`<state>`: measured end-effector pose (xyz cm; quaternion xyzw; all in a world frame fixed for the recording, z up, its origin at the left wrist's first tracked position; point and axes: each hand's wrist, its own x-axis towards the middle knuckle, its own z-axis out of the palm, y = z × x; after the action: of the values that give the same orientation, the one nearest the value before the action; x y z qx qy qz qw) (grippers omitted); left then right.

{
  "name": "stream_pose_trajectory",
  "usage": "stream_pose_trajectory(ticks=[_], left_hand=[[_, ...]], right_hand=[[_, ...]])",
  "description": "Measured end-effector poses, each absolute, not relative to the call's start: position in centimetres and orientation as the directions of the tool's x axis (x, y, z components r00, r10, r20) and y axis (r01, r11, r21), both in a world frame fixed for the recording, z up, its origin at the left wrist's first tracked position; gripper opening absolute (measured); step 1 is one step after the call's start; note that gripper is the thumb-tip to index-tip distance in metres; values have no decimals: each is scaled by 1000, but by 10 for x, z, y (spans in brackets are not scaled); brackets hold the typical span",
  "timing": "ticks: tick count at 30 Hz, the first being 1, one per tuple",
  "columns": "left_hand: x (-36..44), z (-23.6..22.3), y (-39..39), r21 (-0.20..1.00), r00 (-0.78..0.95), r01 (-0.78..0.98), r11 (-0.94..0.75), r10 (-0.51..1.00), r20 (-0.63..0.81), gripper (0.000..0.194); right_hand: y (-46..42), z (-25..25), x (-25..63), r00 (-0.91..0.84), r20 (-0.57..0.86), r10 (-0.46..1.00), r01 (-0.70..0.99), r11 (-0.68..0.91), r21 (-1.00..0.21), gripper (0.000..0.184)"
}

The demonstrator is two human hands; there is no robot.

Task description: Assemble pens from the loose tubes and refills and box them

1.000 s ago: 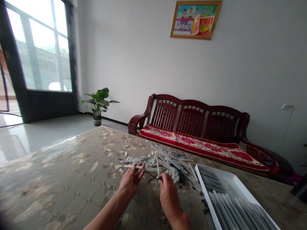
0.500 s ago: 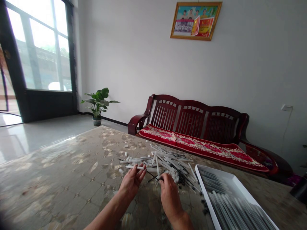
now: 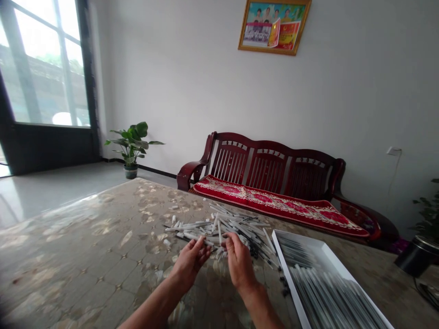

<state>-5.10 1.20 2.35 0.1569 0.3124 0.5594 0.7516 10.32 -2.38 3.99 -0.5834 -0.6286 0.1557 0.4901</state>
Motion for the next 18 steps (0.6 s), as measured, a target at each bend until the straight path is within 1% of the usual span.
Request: stream_pose_trajectory(ticks=[1,3,5,7,9,14,18], left_hand=[[-53,26,14,534,172,-778,330,930,-325,13],[-58,31,17,444,161,-833,329,913,-374,13],[-61,34,20,388,167,-858,336,898,-407,15],[-62,34,21,370,186,-860,352,891,-415,15],[-61,33,20,383,209,-845,374,889,-407,14],[-57,26,19,476,230,-775,416,887,-399,14],[-53,22,15,548,223,-727,413,897,-381,14]], right_hand=[[-22,40,111,221,415,883,547,240,-802,36],[-19,37,129,301,413,859,575,182,-798,33],[-20,28,150,298,439,847,696,122,-708,23],[-24,16,167,271,474,838,802,76,-593,18],[-30,4,179,265,493,829,862,26,-505,18],[-43,-16,193,253,507,824,935,-73,-348,22],[-46,-16,193,229,503,834,954,-89,-286,23]])
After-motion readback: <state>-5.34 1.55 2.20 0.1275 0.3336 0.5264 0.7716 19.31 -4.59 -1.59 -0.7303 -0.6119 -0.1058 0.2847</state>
